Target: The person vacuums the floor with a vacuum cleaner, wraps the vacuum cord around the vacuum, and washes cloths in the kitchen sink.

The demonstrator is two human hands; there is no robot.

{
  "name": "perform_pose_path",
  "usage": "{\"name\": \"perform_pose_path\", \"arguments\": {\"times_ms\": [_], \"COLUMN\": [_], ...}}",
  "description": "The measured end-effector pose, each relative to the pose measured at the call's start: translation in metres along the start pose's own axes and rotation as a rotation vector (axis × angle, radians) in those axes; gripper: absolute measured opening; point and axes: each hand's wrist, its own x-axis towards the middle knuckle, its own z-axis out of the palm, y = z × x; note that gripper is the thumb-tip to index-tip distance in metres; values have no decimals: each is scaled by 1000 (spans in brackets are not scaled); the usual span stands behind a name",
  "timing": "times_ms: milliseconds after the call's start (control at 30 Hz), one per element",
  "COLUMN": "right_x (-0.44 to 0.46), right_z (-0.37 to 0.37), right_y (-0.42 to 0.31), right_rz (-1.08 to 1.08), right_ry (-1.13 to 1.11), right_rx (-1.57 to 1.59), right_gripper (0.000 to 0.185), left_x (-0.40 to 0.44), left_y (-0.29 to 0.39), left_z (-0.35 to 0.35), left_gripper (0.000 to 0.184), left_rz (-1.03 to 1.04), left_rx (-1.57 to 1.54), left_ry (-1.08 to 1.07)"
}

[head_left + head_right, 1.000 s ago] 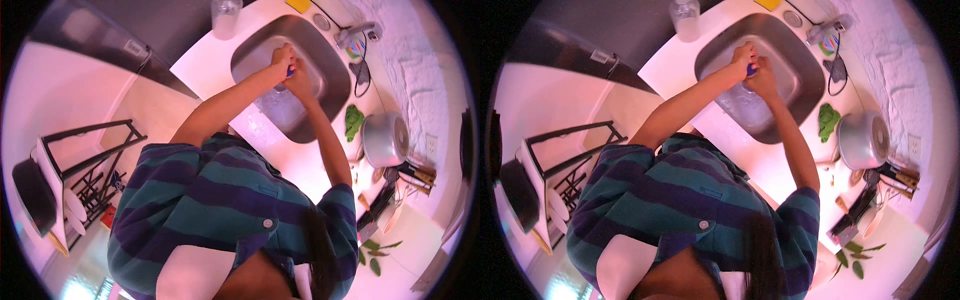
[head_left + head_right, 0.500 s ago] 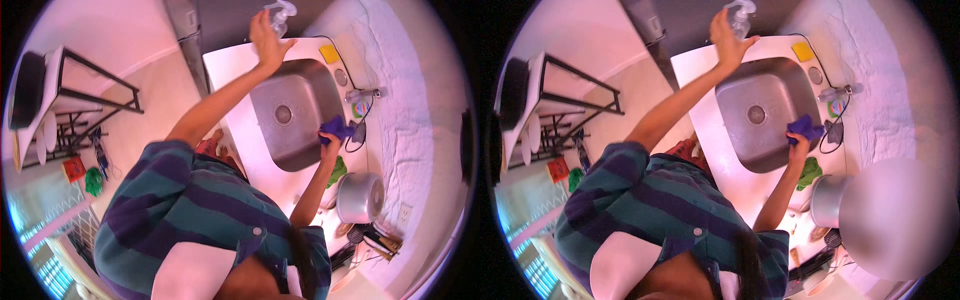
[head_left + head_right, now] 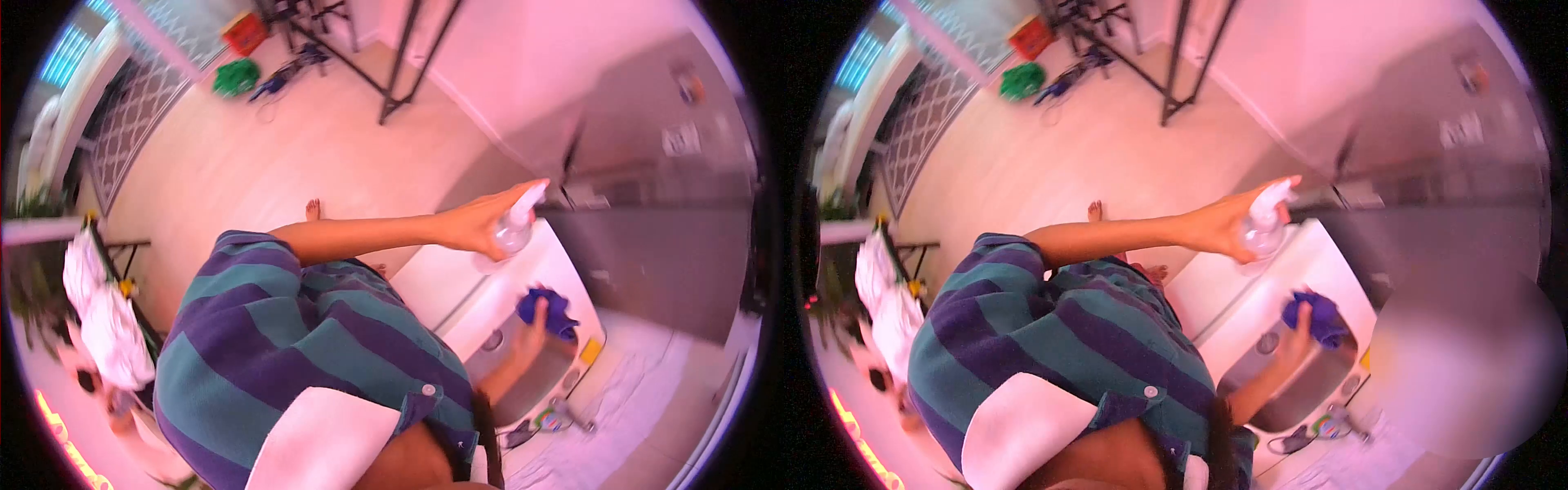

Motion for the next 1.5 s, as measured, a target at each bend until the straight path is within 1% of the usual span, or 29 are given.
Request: {"name": "perform_pose_path", "arguments": {"times_ms": [33, 67, 100, 133, 167, 200, 233, 333, 367, 400, 467, 500, 567, 600, 633, 667, 700, 733, 800, 833, 900, 933, 1000, 1067, 1133, 1233, 1333, 1433, 1500], "right_x": [19, 34, 38, 36, 16, -2, -14, -70, -90, -104, -165, -188, -224, -233, -236, -239, -239, -242, -245, -246, -265, -279, -314, -358, -399, -451, -476, -480, -464], "right_z": [39, 73, 123, 174, 228, 288, 338, 475, 504, 529, 594, 613, 671, 702, 730, 766, 798, 830, 894, 931, 1012, 1053, 1158, 1250, 1334, 1437, 1520, 1589, 1636], "right_y": [31, 73, 108, 143, 151, 158, 180, 232, 245, 285, 252, 252, 260, 262, 262, 263, 259, 257, 281, 287, 301, 300, 298, 301, 326, 386, 420, 436, 455], "right_rz": [129, 359, 537, 594, 636, 675, 791, 1085, 1185, 1117, 1134, 1203, 1324, 1234, 1143, 1043, 1113, 1130, 1104, 997, 771, 751, 681, 648, 523, 372, 400, 328, 435], "right_ry": [-152, -366, -435, -586, -723, -883, -974, -1185, -1224, -1331, -1468, -1443, -1388, -1455, -1514, -1572, -1565, -1601, -1620, -1712, -1891, -2000, -2226, -2337, -2395, -2287, -2110, -1825, -1596], "right_rx": [49, 178, 225, 257, 205, 244, 299, 317, 266, 116, -166, -104, 31, -67, -157, -240, -358, -375, -454, -552, -709, -659, -531, -562, -570, -615, -744, -648, -474], "right_gripper": [33, 33, 35, 41, 48, 51, 51, 49, 47, 43, 39, 37, 35, 36, 37, 38, 42, 43, 37, 35, 33, 33, 34, 31, 27, 28, 29, 30, 33], "left_x": [-26, -52, -78, -100, -123, -146, -167, -234, -251, -268, -301, -318, -370, -393, -412, -430, -448, -465, -493, -506, -552, -578, -632, -688, -735, -812, -864, -907, -923], "left_y": [12, 25, 41, 55, 70, 86, 101, 143, 150, 155, 173, 174, 158, 154, 157, 154, 149, 147, 149, 158, 186, 204, 249, 280, 309, 329, 340, 339, 356], "left_z": [-26, -51, -77, -102, -122, -152, -177, -247, -270, -288, -347, -369, -427, -454, -476, -503, -530, -561, -613, -646, -715, -734, -777, -809, -839, -897, -996, -1112, -1189], "left_gripper": [94, 91, 84, 81, 78, 76, 63, 53, 46, 45, 43, 45, 47, 48, 40, 39, 38, 37, 36, 36, 37, 37, 39, 34, 32, 21, 17, 18, 18], "left_rz": [-21, -42, -76, -88, -105, -133, -159, -181, -158, -122, -32, -35, -94, -130, -200, -257, -301, -337, -360, -360, -110, -7, -58, -20, 22, -453, -554, -443, -475], "left_rx": [67, 134, 172, 251, 343, 427, 508, 298, 300, 430, 733, 875, 1171, 1309, 1244, 1244, 1253, 1269, 1176, 1132, 618, 333, 488, 651, 576, 897, 982, 678, 497], "left_ry": [34, 66, 123, 187, 252, 314, 473, 907, 1113, 1247, 1466, 1552, 1540, 1524, 1611, 1655, 1706, 1762, 1820, 1857, 2053, 2114, 2196, 2268, 2367, 2309, 2191, 1999, 1772]}}
